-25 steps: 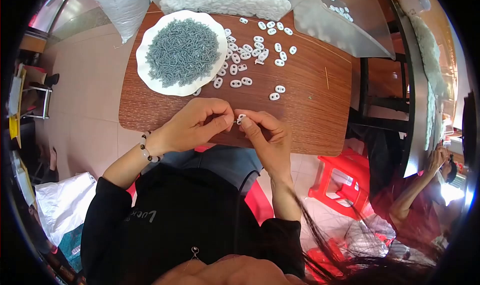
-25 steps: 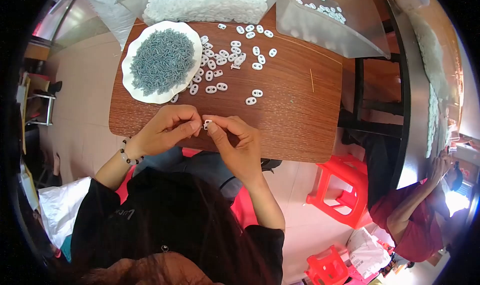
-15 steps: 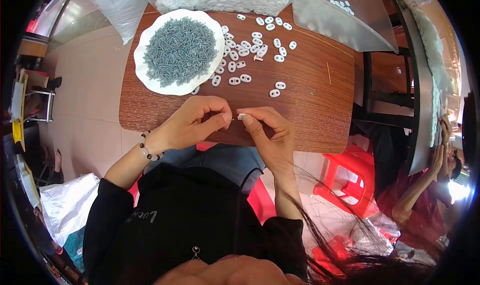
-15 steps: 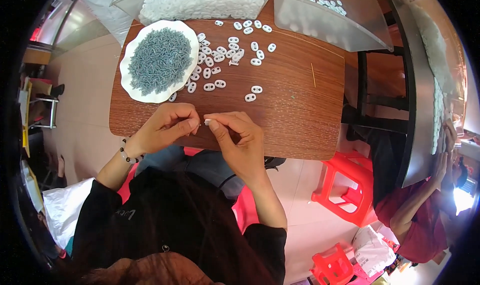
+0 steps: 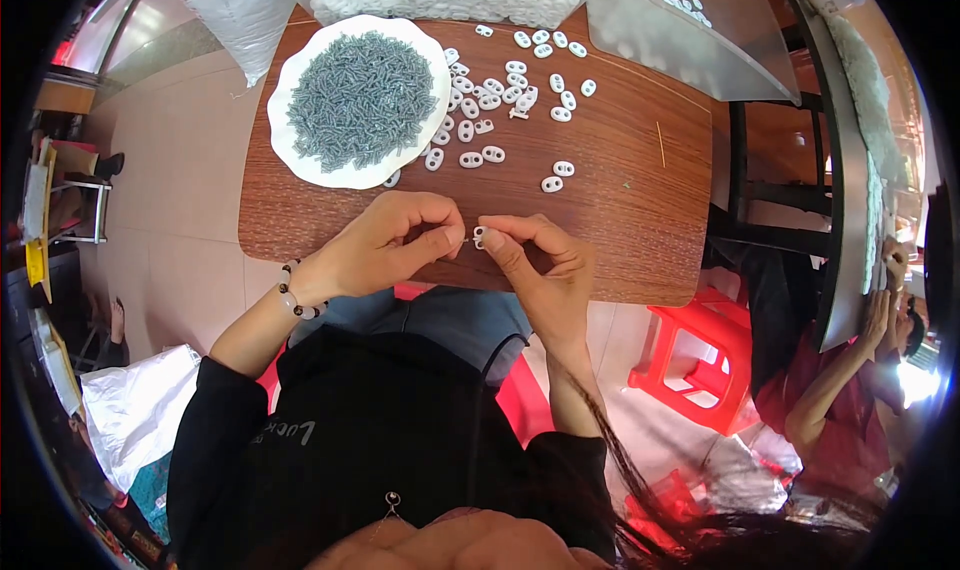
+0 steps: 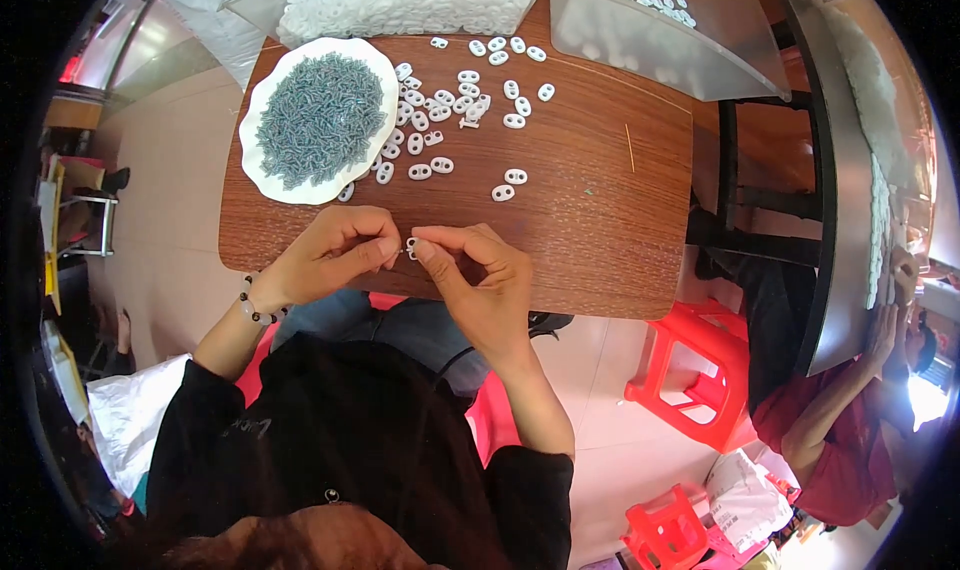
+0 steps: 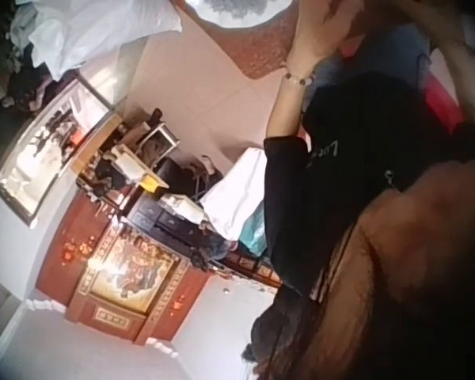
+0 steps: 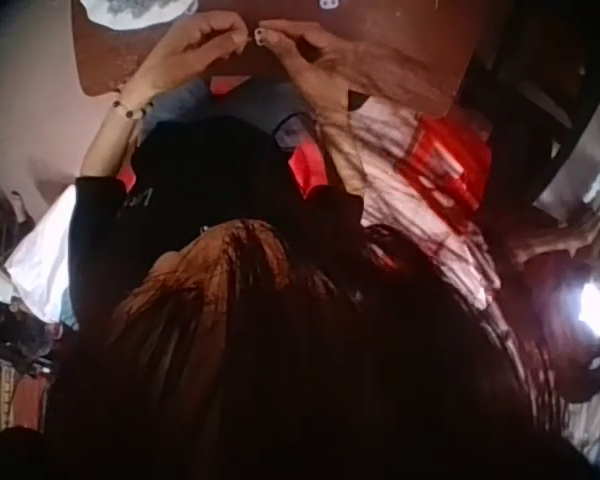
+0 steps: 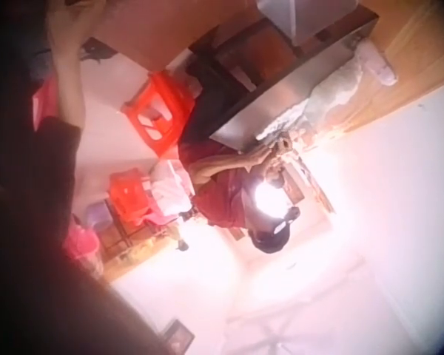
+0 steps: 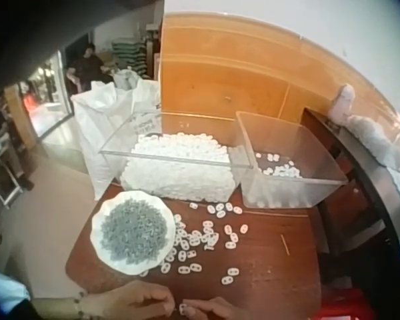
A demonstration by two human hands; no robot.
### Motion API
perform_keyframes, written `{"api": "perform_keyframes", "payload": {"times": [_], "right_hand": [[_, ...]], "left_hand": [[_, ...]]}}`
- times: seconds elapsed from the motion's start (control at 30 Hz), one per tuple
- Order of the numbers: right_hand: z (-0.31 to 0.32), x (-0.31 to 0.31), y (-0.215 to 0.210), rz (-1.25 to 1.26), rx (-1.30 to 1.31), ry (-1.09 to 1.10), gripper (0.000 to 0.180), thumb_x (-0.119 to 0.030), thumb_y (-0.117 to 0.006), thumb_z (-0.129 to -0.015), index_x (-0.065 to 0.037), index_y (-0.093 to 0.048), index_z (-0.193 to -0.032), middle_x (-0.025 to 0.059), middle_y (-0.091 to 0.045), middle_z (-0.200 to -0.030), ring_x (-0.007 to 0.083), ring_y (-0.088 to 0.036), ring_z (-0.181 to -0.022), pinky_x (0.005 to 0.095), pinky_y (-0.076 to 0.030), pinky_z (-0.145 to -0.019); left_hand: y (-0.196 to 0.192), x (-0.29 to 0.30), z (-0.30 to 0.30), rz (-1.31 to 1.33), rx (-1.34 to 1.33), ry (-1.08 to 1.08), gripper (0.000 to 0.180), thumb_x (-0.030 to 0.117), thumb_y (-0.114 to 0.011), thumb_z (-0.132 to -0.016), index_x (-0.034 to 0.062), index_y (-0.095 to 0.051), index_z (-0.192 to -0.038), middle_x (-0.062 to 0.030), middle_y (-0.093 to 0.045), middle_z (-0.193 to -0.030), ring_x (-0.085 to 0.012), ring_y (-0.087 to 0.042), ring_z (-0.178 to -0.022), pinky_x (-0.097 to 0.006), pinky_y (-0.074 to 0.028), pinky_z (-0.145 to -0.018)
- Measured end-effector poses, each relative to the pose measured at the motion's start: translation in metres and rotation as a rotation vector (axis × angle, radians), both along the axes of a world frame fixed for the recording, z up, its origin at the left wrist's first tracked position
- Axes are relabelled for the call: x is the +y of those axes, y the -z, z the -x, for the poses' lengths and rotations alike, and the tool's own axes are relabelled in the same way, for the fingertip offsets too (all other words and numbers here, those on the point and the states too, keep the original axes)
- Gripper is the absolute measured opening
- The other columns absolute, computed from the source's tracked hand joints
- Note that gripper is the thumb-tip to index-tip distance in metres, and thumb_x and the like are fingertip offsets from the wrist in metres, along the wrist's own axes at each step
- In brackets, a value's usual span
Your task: Manual assembly of small white plastic components by inserting tiny grey metal pins into them.
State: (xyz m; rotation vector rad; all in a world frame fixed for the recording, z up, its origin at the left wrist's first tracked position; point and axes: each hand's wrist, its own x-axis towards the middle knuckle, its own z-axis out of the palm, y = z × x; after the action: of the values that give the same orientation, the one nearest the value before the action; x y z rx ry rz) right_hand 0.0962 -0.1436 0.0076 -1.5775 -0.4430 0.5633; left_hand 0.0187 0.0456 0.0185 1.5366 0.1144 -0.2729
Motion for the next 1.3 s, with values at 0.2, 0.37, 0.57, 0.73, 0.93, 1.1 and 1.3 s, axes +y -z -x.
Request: {"api": "perform_keyframes", "payload": {"times": [0.2,0.37,0.57,0.73,0.93,1.1,1.3], "right_hand": [[0.0,0.003,-0.002,0.029,-0.046,-0.032,0.013,-0.005,-0.07,-0.085,0.0,-0.072,-0.097,-0.0002,-0.061,-0.078,0.0055,-0.054,-0.074,0.0192,-0.041,-0.067],[0.001,0.003,0.002,0.036,-0.075,-0.028,0.013,-0.005,-0.071,-0.084,-0.001,-0.072,-0.096,-0.0002,-0.061,-0.077,0.0055,-0.054,-0.073,0.0194,-0.041,-0.066],[0.003,0.006,0.002,0.042,-0.155,-0.021,0.013,-0.003,-0.071,-0.083,-0.001,-0.072,-0.096,0.0005,-0.061,-0.075,0.0068,-0.053,-0.071,0.0204,-0.041,-0.065],[0.005,0.007,0.003,0.023,-0.209,0.008,0.013,-0.002,-0.072,-0.082,-0.001,-0.072,-0.095,0.0014,-0.061,-0.074,0.0079,-0.052,-0.071,0.0214,-0.04,-0.064],[0.009,0.007,-0.001,0.056,-0.226,0.031,0.013,0.0,-0.071,-0.081,-0.001,-0.072,-0.094,0.0017,-0.062,-0.075,0.0082,-0.052,-0.071,0.0212,-0.04,-0.063],[0.008,0.007,0.0,0.073,-0.245,0.022,0.013,0.001,-0.07,-0.081,0.0,-0.072,-0.094,0.0015,-0.062,-0.075,0.0079,-0.053,-0.072,0.0207,-0.04,-0.063],[0.009,0.006,0.002,0.074,-0.202,0.011,0.012,0.001,-0.07,-0.081,0.0,-0.072,-0.093,0.0021,-0.062,-0.076,0.0076,-0.054,-0.071,0.0205,-0.041,-0.063]], "left_hand": [[0.001,0.0,0.001,-0.008,0.015,0.0,0.019,0.014,-0.053,-0.095,-0.0006,-0.054,-0.082,-0.0006,-0.052,-0.073,-0.007,-0.043,-0.069,-0.023,-0.038,-0.062],[0.005,0.0,0.001,-0.02,-0.013,0.009,0.019,0.013,-0.053,-0.094,-0.001,-0.054,-0.082,-0.0017,-0.053,-0.073,-0.0078,-0.045,-0.069,-0.024,-0.039,-0.062],[0.009,-0.002,0.003,-0.064,-0.085,-0.039,0.017,0.012,-0.054,-0.094,-0.0018,-0.056,-0.083,-0.0042,-0.056,-0.073,-0.0103,-0.049,-0.068,-0.025,-0.041,-0.063],[0.01,-0.004,0.005,-0.072,-0.036,-0.071,0.019,0.014,-0.056,-0.094,-0.0021,-0.058,-0.084,-0.0038,-0.058,-0.074,-0.0076,-0.048,-0.067,-0.025,-0.04,-0.059],[0.005,-0.009,0.006,-0.051,-0.067,-0.117,0.02,0.015,-0.057,-0.094,-0.0021,-0.06,-0.083,-0.0026,-0.057,-0.072,-0.0063,-0.048,-0.064,-0.024,-0.039,-0.055],[0.003,-0.01,0.007,-0.068,-0.028,-0.11,0.021,0.015,-0.057,-0.095,-0.0028,-0.059,-0.085,-0.0021,-0.056,-0.074,-0.0058,-0.047,-0.066,-0.023,-0.039,-0.057],[0.003,-0.007,0.007,-0.09,0.018,-0.077,0.021,0.014,-0.056,-0.096,-0.0035,-0.059,-0.086,-0.0023,-0.055,-0.077,-0.006,-0.046,-0.071,-0.022,-0.04,-0.062]]}}
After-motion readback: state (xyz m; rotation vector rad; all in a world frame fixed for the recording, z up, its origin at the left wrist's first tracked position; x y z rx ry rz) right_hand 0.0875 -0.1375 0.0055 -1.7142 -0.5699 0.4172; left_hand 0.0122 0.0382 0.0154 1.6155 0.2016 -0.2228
